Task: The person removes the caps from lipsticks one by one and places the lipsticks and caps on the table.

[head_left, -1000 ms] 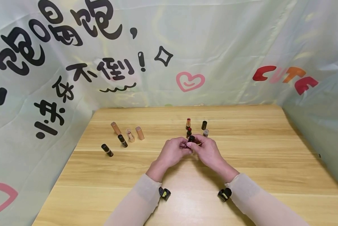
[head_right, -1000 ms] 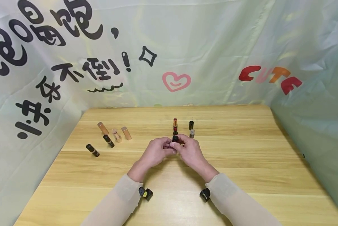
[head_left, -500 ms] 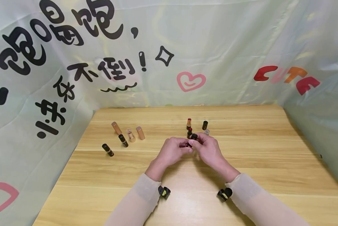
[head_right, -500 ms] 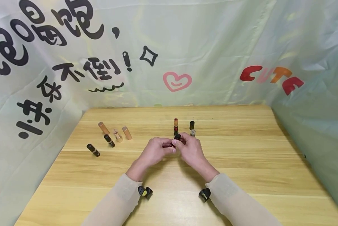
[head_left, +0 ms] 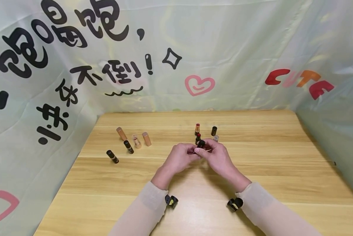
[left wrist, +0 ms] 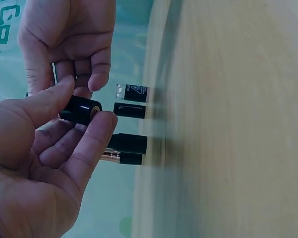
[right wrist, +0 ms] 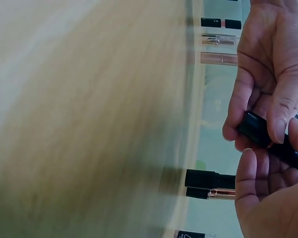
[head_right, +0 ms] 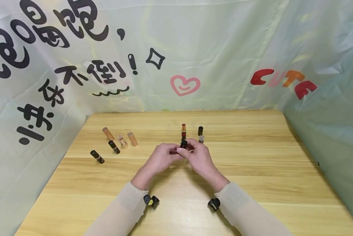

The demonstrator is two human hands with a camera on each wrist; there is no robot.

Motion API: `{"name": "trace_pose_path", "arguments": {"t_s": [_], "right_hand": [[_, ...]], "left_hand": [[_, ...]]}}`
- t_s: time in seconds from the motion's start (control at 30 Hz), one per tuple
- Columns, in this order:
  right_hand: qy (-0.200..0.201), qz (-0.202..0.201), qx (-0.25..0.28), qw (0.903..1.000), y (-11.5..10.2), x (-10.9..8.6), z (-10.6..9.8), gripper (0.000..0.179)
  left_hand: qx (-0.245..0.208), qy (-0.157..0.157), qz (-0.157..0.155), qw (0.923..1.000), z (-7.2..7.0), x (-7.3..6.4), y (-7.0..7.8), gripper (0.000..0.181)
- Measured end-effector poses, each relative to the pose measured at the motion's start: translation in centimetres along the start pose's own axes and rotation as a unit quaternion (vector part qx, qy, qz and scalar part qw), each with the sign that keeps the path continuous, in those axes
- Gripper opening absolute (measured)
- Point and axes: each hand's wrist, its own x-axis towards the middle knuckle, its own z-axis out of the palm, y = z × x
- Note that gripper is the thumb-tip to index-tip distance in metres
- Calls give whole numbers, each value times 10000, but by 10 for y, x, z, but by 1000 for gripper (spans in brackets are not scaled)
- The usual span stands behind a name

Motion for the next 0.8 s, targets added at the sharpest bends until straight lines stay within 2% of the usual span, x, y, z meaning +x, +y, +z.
{"name": "trace_pose_path", "arguments": {"t_s": [0.13, 0.3, 0.47, 0.8], "right_hand": [[3, -25, -184, 9998, 0, 0, 1, 21], [30, -85, -480, 9988, -1, -1, -1, 19], [117, -87, -432, 9990, -3, -1, -3, 19], [275, 264, -307, 9988, -4, -5, -1, 20]], "left_hand": [[54, 3, 4, 10000, 1, -1, 0, 23], [216, 40, 155, 9996, 2, -2, -1, 22], [446, 108, 293, 9985, 1, -2, 0, 22], [286, -31, 123, 9995, 2, -3, 4, 24]]}}
